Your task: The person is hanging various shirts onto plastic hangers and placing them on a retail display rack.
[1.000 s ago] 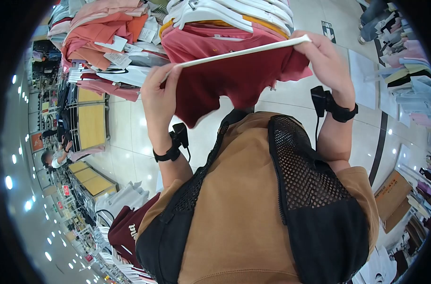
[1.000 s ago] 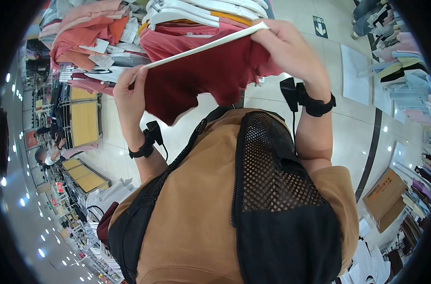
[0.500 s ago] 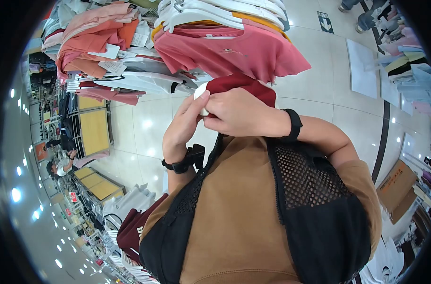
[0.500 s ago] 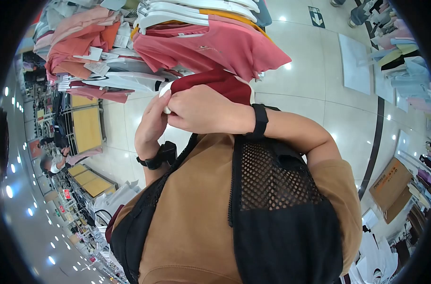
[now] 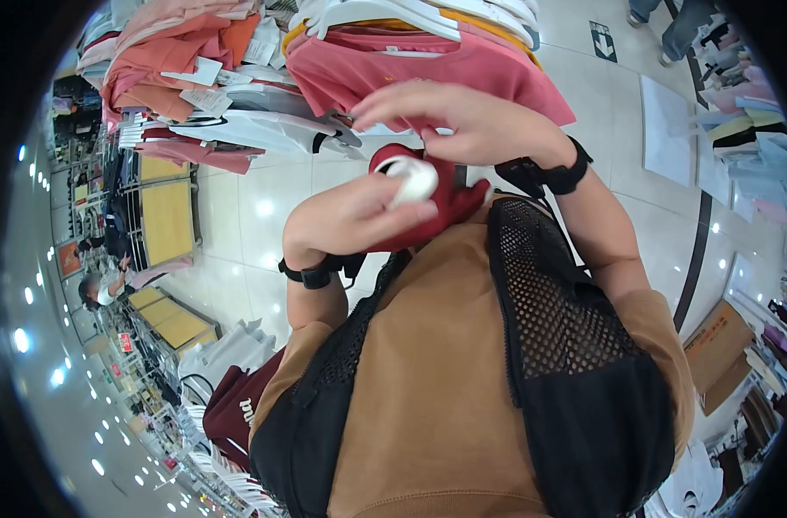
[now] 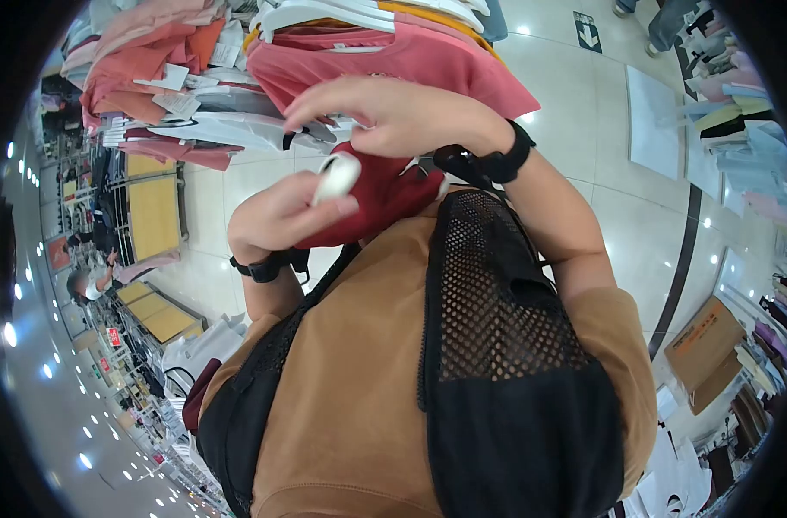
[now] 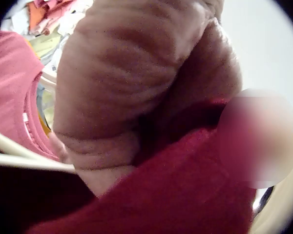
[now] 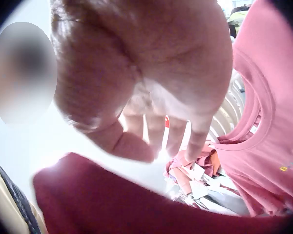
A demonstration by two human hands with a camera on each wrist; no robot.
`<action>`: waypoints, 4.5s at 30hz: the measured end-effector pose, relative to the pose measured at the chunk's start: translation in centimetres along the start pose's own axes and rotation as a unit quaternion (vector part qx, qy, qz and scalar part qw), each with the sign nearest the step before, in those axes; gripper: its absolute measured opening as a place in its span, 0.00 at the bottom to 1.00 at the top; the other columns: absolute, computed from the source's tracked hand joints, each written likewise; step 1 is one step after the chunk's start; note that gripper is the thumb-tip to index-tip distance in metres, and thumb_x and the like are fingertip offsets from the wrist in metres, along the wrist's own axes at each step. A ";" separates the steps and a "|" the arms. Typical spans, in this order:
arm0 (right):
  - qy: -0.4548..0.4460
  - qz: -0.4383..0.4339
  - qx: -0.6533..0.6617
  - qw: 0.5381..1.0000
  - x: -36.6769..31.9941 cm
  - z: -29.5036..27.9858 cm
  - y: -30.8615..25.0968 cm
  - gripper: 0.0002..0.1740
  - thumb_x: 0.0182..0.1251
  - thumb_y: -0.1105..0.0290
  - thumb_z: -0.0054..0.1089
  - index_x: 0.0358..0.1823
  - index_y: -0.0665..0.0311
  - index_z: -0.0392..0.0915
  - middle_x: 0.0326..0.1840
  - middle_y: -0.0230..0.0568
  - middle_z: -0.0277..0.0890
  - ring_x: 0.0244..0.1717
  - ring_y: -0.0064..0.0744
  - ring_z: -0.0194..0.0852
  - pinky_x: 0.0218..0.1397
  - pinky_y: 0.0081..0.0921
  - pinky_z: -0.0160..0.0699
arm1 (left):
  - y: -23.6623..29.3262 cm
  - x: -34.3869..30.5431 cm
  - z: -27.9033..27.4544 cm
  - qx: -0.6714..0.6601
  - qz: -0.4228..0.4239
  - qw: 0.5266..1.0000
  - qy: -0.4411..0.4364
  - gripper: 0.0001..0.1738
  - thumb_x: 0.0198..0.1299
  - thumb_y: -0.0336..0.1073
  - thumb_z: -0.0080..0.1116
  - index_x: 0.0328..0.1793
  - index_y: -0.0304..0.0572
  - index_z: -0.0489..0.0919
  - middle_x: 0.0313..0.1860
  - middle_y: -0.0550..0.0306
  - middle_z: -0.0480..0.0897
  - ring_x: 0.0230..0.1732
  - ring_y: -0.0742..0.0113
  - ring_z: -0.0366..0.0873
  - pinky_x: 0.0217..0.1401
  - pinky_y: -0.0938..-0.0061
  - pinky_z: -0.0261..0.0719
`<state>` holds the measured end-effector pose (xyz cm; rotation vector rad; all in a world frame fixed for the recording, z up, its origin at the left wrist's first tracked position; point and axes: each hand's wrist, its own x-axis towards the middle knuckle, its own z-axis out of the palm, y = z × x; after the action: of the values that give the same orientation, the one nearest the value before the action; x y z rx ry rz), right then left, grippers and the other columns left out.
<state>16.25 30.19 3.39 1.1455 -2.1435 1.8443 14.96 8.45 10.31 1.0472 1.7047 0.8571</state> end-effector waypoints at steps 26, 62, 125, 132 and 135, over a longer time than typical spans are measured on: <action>0.095 0.208 0.014 0.973 -5.4 -5.3 -1.8 0.18 0.70 0.64 0.65 0.25 0.62 0.70 0.21 0.19 0.55 0.24 0.13 0.50 0.25 0.21 0.51 | -1.4 -2.9 -3.7 0.050 -0.047 0.864 0.498 0.15 0.68 0.39 0.66 0.38 0.30 0.86 0.24 0.73 0.74 0.27 0.84 0.61 0.28 0.83 0.56; 0.027 0.195 -0.181 0.964 -4.6 -4.7 -1.8 0.08 0.65 0.68 0.59 0.34 0.66 0.80 0.33 0.48 0.82 0.36 0.49 0.82 0.41 0.40 0.80 | -7.9 -0.5 1.7 -0.495 0.072 0.711 0.495 0.12 0.77 0.35 0.49 0.61 0.40 0.72 0.55 0.57 0.80 0.58 0.66 0.80 0.63 0.69 0.79; 0.186 0.343 -0.138 0.910 -9.5 -0.6 -7.0 0.17 0.70 0.73 0.67 0.56 0.74 0.80 0.28 0.35 0.77 0.28 0.17 0.67 0.31 0.21 0.67 | -12.5 1.4 -1.9 -0.118 -0.187 0.770 0.598 0.25 0.66 0.46 0.55 0.40 0.22 0.84 0.25 0.43 0.84 0.29 0.60 0.83 0.34 0.64 0.78; 0.175 0.318 -0.165 0.917 -7.9 0.8 -7.3 0.12 0.70 0.70 0.67 0.47 0.72 0.83 0.24 0.43 0.76 0.21 0.27 0.66 0.26 0.27 0.65 | -11.6 0.9 -2.1 0.002 -0.222 0.748 0.625 0.21 0.60 0.41 0.50 0.40 0.25 0.84 0.28 0.30 0.82 0.36 0.35 0.83 0.44 0.55 0.79; 0.155 0.297 -0.189 0.923 -7.6 0.7 -8.3 0.11 0.69 0.69 0.68 0.45 0.71 0.84 0.24 0.46 0.77 0.20 0.33 0.67 0.26 0.29 0.66 | -12.4 0.2 -3.1 0.027 -0.259 0.729 0.633 0.21 0.56 0.39 0.50 0.40 0.25 0.83 0.30 0.30 0.83 0.38 0.34 0.84 0.45 0.56 0.79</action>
<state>26.81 33.23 5.99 0.1083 -2.6515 1.5189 8.71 3.51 0.33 -0.2462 2.9288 1.2294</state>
